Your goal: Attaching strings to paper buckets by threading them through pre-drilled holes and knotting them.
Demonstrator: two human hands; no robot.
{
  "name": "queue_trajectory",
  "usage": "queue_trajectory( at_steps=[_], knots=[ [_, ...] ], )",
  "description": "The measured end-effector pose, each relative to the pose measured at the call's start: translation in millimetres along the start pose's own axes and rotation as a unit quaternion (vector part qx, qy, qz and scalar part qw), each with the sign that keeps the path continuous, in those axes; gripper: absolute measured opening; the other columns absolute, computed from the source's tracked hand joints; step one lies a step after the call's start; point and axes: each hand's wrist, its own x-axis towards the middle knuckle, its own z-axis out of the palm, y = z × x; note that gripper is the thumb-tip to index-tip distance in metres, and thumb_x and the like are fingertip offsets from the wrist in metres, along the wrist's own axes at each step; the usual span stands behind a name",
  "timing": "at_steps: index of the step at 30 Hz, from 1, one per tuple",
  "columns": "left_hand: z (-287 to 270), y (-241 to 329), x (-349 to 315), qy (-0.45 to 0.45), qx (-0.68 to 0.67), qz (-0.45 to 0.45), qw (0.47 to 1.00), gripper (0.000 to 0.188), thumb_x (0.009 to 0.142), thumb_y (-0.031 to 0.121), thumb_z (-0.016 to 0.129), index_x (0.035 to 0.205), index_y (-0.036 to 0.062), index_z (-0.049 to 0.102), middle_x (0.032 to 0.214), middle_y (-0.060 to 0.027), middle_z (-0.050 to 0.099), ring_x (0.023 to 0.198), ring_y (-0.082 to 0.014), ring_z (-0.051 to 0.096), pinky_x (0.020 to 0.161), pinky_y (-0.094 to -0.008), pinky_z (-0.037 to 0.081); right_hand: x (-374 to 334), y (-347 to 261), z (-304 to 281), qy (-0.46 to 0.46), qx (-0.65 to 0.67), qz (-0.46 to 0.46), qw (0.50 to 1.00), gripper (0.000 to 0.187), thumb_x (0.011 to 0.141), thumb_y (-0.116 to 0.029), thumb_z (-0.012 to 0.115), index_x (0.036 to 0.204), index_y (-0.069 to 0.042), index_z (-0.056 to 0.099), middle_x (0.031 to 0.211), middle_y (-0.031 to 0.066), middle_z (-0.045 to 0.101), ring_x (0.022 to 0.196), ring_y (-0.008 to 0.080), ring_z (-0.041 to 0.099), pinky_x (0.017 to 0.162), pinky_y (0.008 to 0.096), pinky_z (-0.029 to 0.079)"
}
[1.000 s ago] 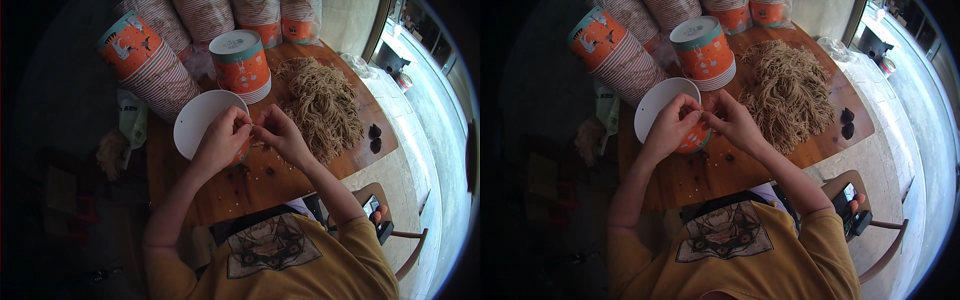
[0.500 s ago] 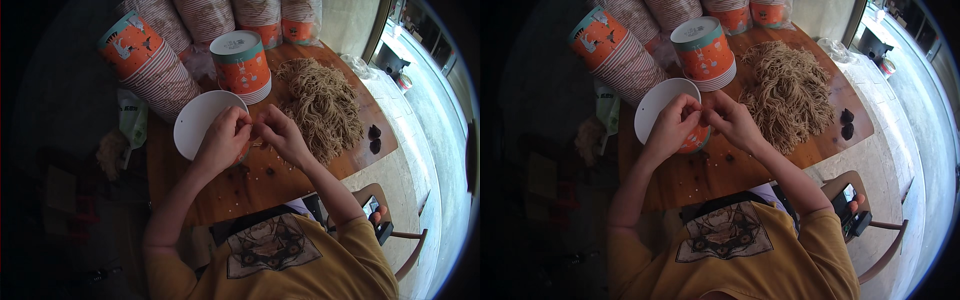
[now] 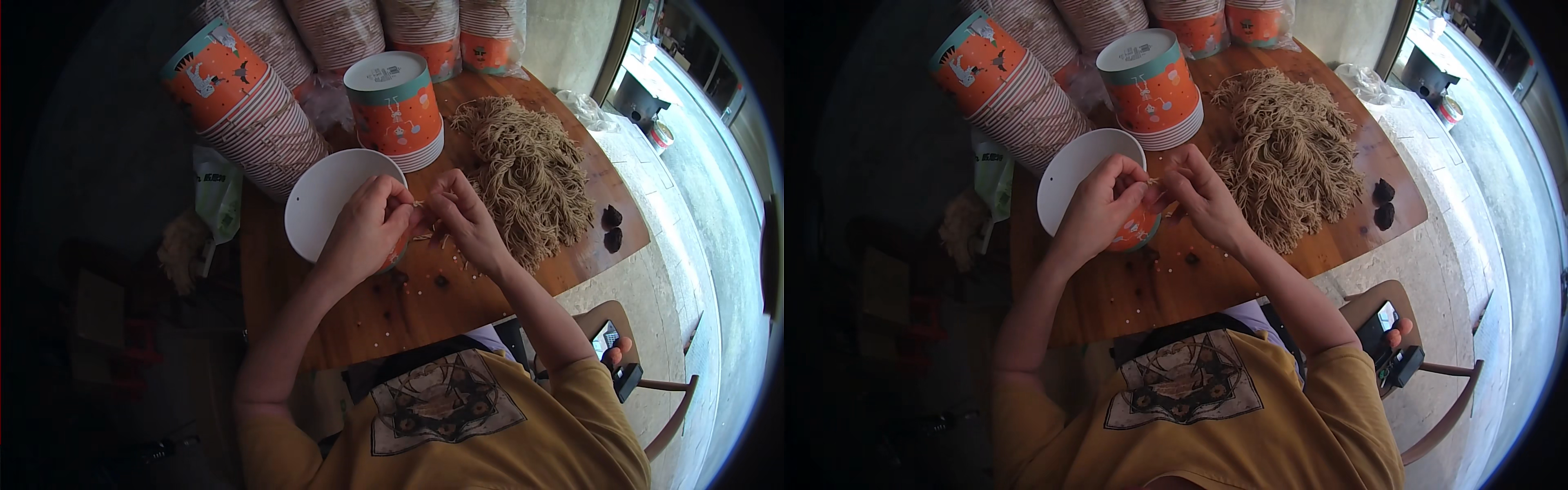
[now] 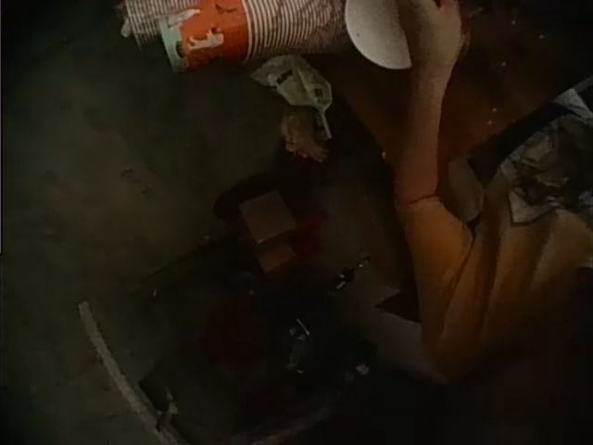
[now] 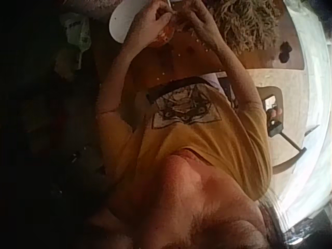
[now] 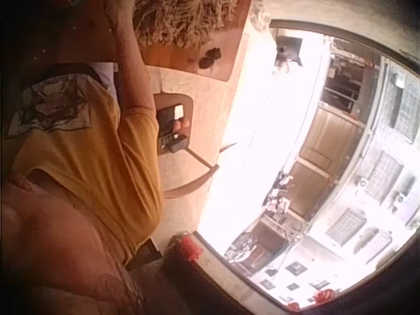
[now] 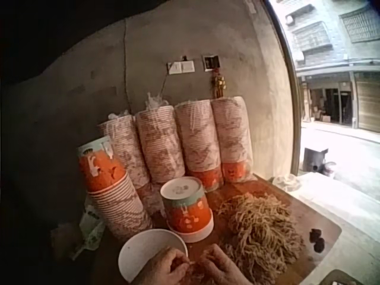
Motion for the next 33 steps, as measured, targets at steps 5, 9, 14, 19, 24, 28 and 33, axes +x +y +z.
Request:
queue_trajectory(
  at_steps=[5, 9, 14, 19, 24, 28, 33],
  knots=[
    [0, 1, 0, -0.003, -0.008, -0.002, 1.000, 0.007, 0.087, 0.001, 0.054, 0.093, 0.0008, 0.051, 0.083, -0.0033, 0.056, 0.076, -0.0087, 0.055, 0.071, -0.0243, 0.046, -3, -4, -1, 0.007, 0.008, 0.018, 1.000, 0.014, 0.099, -0.022, 0.039, 0.105, -0.010, 0.041, 0.085, 0.0025, 0.060, 0.072, 0.0078, 0.059, 0.057, 0.0200, 0.046],
    [-1, 3, 0, 0.002, -0.035, 0.001, 0.999, 0.013, 0.083, 0.001, 0.058, 0.092, -0.0008, 0.048, 0.086, -0.0104, 0.055, 0.075, -0.0193, 0.059, 0.070, -0.0324, 0.048, 1, -6, -4, -0.009, -0.030, 0.004, 0.999, 0.018, 0.098, -0.023, 0.042, 0.107, -0.008, 0.047, 0.079, -0.0009, 0.056, 0.068, 0.0045, 0.052, 0.058, 0.0182, 0.041],
    [0, 3, 1, 0.000, -0.048, -0.016, 0.999, 0.016, 0.084, -0.001, 0.056, 0.096, 0.0000, 0.046, 0.086, -0.0101, 0.055, 0.077, -0.0183, 0.059, 0.070, -0.0322, 0.048, 5, -9, 3, 0.018, -0.138, -0.034, 0.990, 0.016, 0.093, -0.021, 0.053, 0.095, -0.005, 0.053, 0.076, -0.0045, 0.052, 0.068, 0.0015, 0.046, 0.060, 0.0177, 0.038],
    [0, 4, -2, 0.016, -0.005, 0.047, 0.999, 0.019, 0.084, -0.002, 0.055, 0.098, 0.0004, 0.044, 0.087, -0.0127, 0.054, 0.081, -0.0237, 0.058, 0.071, -0.0349, 0.047, 6, -23, 3, 0.011, -0.189, 0.005, 0.982, 0.015, 0.087, -0.017, 0.062, 0.084, -0.003, 0.055, 0.075, -0.0053, 0.053, 0.069, 0.0008, 0.044, 0.060, 0.0183, 0.038],
    [6, 0, -3, 0.040, 0.037, 0.094, 0.994, 0.019, 0.084, -0.003, 0.055, 0.098, 0.0006, 0.043, 0.086, -0.0138, 0.053, 0.083, -0.0282, 0.056, 0.073, -0.0376, 0.046, 6, -20, -4, -0.021, -0.215, -0.015, 0.976, 0.009, 0.085, -0.012, 0.056, 0.086, -0.003, 0.054, 0.076, -0.0051, 0.052, 0.069, 0.0005, 0.044, 0.057, 0.0190, 0.038],
    [-2, 1, -2, 0.040, 0.032, 0.069, 0.996, 0.018, 0.084, -0.002, 0.054, 0.097, 0.0012, 0.042, 0.086, -0.0134, 0.052, 0.083, -0.0286, 0.055, 0.073, -0.0383, 0.045, 3, -22, -11, -0.023, -0.112, 0.058, 0.992, 0.012, 0.088, -0.015, 0.055, 0.090, -0.004, 0.055, 0.077, -0.0054, 0.051, 0.069, 0.0013, 0.045, 0.058, 0.0188, 0.038],
    [-3, 2, -3, 0.039, 0.005, 0.051, 0.998, 0.018, 0.084, -0.001, 0.054, 0.097, 0.0014, 0.042, 0.087, -0.0137, 0.052, 0.083, -0.0294, 0.055, 0.073, -0.0394, 0.044, 7, -11, -1, 0.010, -0.107, -0.043, 0.993, 0.019, 0.091, -0.022, 0.057, 0.094, -0.003, 0.057, 0.075, -0.0066, 0.051, 0.068, 0.0016, 0.046, 0.059, 0.0197, 0.040]
  ],
)
